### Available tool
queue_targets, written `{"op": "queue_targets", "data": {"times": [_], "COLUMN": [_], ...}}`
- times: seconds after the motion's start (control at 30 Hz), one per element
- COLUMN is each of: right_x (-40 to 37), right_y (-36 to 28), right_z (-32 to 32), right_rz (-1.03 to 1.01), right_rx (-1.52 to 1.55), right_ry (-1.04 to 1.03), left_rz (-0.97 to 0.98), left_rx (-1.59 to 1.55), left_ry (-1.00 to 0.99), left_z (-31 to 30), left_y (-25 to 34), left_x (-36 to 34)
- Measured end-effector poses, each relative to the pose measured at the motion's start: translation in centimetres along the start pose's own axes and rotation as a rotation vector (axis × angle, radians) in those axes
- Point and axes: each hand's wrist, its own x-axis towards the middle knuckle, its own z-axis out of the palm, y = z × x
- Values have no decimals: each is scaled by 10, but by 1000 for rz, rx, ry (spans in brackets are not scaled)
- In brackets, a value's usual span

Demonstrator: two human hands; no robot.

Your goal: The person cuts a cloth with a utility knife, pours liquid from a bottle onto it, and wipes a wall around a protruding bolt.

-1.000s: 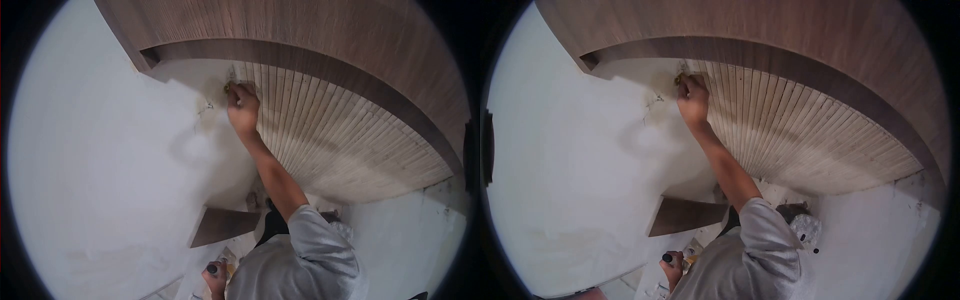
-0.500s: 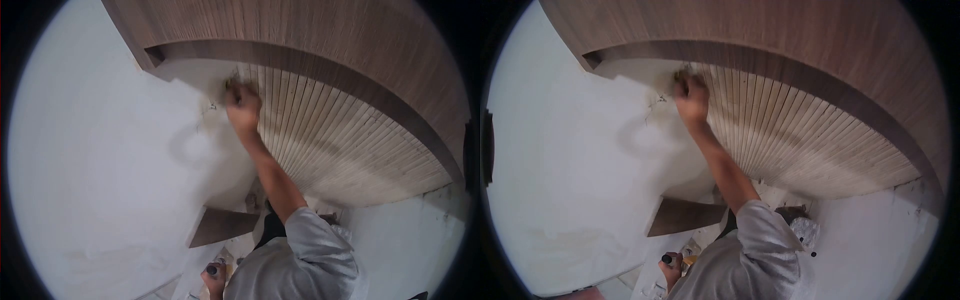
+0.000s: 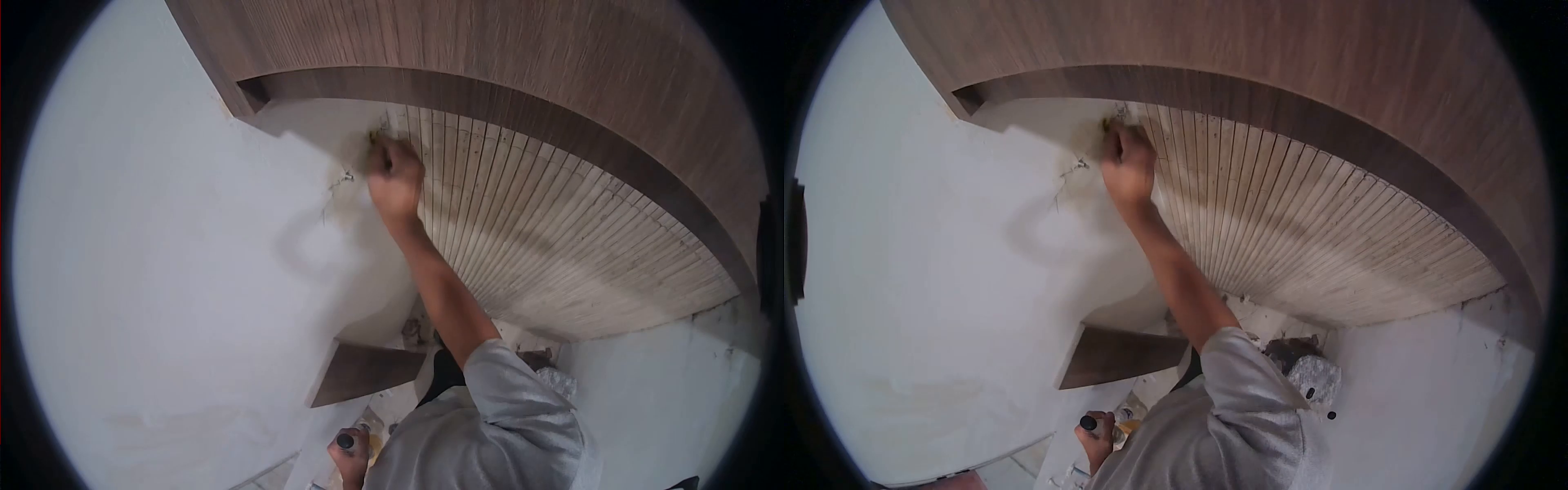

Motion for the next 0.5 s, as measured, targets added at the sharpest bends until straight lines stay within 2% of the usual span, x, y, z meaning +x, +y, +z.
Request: {"op": "queue_targets", "data": {"times": [0.1, 0.23, 0.33, 0.4, 0.5], "right_x": [31, -6, 0, 36, 25], "right_y": [-10, 3, -1, -11, -2], "right_z": [-2, 2, -1, 1, 6], "right_rz": [80, 47, 29, 10, -56], "right_rx": [74, -6, 25, 28, 28], "right_ry": [-59, -6, -30, -63, 8], "left_rz": [11, 46, 25, 22, 58], "left_rx": [-20, 4, 2, -24, -47], "left_ry": [39, 18, 0, 6, 27], "left_z": [4, 3, 2, 4, 7], "left_y": [13, 4, -5, -1, 8], "left_x": [1, 2, 2, 3, 0]}}
